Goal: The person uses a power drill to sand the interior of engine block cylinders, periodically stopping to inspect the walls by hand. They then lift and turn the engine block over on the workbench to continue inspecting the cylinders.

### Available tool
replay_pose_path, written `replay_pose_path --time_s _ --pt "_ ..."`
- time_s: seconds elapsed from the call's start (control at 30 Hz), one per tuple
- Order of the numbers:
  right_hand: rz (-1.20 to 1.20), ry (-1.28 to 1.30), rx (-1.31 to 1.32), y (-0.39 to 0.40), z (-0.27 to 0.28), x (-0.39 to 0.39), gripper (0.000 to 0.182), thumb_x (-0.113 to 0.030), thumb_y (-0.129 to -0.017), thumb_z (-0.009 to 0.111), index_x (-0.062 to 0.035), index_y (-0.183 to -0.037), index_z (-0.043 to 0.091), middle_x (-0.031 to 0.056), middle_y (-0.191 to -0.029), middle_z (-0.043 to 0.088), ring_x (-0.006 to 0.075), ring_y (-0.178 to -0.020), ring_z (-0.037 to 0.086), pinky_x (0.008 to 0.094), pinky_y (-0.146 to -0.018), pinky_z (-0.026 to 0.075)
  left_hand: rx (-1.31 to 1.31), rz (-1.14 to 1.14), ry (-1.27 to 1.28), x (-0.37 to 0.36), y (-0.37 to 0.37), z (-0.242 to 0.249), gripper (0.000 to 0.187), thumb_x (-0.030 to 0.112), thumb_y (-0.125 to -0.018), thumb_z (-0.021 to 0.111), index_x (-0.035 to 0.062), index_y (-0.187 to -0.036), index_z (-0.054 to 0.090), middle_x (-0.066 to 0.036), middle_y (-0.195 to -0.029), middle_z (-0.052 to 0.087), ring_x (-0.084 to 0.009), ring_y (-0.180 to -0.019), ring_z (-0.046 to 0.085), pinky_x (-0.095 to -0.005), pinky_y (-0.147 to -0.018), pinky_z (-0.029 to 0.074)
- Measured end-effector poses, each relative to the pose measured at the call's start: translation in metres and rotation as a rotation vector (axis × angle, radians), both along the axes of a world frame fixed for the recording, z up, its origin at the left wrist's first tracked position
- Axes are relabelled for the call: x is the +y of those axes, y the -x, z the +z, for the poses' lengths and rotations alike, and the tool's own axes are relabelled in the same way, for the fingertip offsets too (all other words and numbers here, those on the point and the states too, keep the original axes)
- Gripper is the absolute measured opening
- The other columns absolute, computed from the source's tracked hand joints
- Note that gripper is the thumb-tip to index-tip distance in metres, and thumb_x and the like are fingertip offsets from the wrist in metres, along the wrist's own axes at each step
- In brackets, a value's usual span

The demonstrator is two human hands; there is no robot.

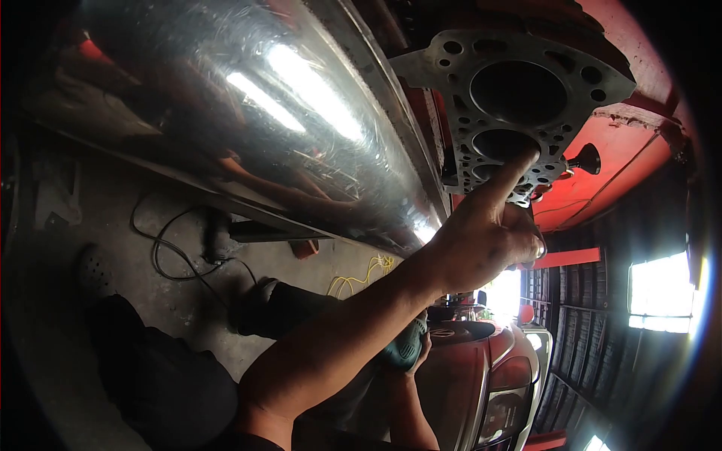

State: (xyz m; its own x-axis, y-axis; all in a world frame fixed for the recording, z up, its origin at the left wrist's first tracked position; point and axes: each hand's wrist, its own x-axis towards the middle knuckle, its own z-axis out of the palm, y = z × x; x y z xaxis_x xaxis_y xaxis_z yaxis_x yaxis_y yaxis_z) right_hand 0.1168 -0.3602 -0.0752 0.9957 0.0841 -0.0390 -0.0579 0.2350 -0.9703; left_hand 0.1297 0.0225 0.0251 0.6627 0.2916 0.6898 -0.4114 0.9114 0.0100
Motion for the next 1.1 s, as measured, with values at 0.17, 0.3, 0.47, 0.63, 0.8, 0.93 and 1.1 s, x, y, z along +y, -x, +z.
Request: replay_pose_path --time_s 0.17,0.3,0.47,0.63,0.8,0.93,1.1 --pt "0.0 -0.002 -0.036 0.001 0.002 0.009 0.056 -0.051 -0.095 0.056 -0.001 -0.121 0.06 0.0164 -0.106 0.07 0.0336 -0.098 0.069 0.0514 -0.101 0.053 0.052 0.031 -0.051 0.003 -0.001 -0.003 0.095 -0.001 -0.089 0.064 0.0018 -0.163 0.006 -0.015 -0.097 0.069 -0.0147 -0.087 0.065 -0.0313 -0.083 0.053" --pt "0.004 -0.022 -0.027 0.0 0.0 0.005 0.056 -0.05 -0.095 0.057 -0.0019 -0.122 0.06 0.0164 -0.107 0.07 0.0342 -0.098 0.069 0.0521 -0.1 0.053 0.116 0.057 -0.112 0.001 -0.013 0.003 0.098 -0.001 -0.088 0.066 0.0014 -0.164 0.004 -0.016 -0.099 0.071 -0.0148 -0.085 0.065 -0.0301 -0.083 0.053" --pt "-0.023 0.023 -0.009 0.003 0.001 0.002 0.057 -0.051 -0.094 0.057 -0.0014 -0.123 0.06 0.0174 -0.108 0.07 0.0355 -0.099 0.069 0.052 -0.099 0.054 0.153 0.123 -0.141 0.0 -0.012 0.006 0.099 0.0 -0.088 0.068 0.0011 -0.164 0.004 -0.016 -0.099 0.072 -0.0157 -0.084 0.066 -0.0303 -0.082 0.053" --pt "0.037 -0.012 -0.006 -0.001 -0.001 -0.006 0.057 -0.051 -0.095 0.056 -0.0018 -0.124 0.06 0.0175 -0.109 0.07 0.0362 -0.102 0.069 0.0514 -0.099 0.054 0.219 0.239 -0.237 -0.001 -0.003 0.005 0.097 -0.002 -0.087 0.066 0.0036 -0.165 0.009 -0.012 -0.092 0.07 -0.0145 -0.082 0.065 -0.0299 -0.081 0.054" --pt "0.008 -0.017 -0.029 -0.003 -0.003 0.0 0.059 -0.051 -0.096 0.054 -0.0015 -0.127 0.059 0.017 -0.109 0.07 0.0353 -0.102 0.068 0.0504 -0.1 0.053 0.205 0.234 -0.19 -0.01 0.0 0.004 0.097 -0.006 -0.086 0.064 0.0075 -0.166 0.011 -0.008 -0.084 0.066 -0.0125 -0.079 0.063 -0.029 -0.078 0.054" --pt "-0.026 0.016 -0.013 0.001 -0.001 0.004 0.059 -0.052 -0.096 0.054 -0.0002 -0.124 0.06 0.0168 -0.108 0.07 0.0344 -0.1 0.069 0.0496 -0.101 0.052 0.194 0.211 -0.165 -0.01 0.001 0.004 0.098 -0.007 -0.086 0.064 0.0075 -0.166 0.009 -0.008 -0.086 0.066 -0.012 -0.08 0.063 -0.0293 -0.078 0.054" --pt "0.046 -0.019 -0.009 -0.003 -0.004 -0.008 0.06 -0.053 -0.095 0.054 0.0003 -0.12 0.063 0.017 -0.106 0.07 0.0343 -0.099 0.068 0.0488 -0.1 0.053 0.172 0.191 -0.159 -0.003 -0.008 0.01 0.099 -0.005 -0.088 0.066 0.0016 -0.164 0.004 -0.011 -0.091 0.068 -0.0134 -0.084 0.065 -0.0298 -0.081 0.054"
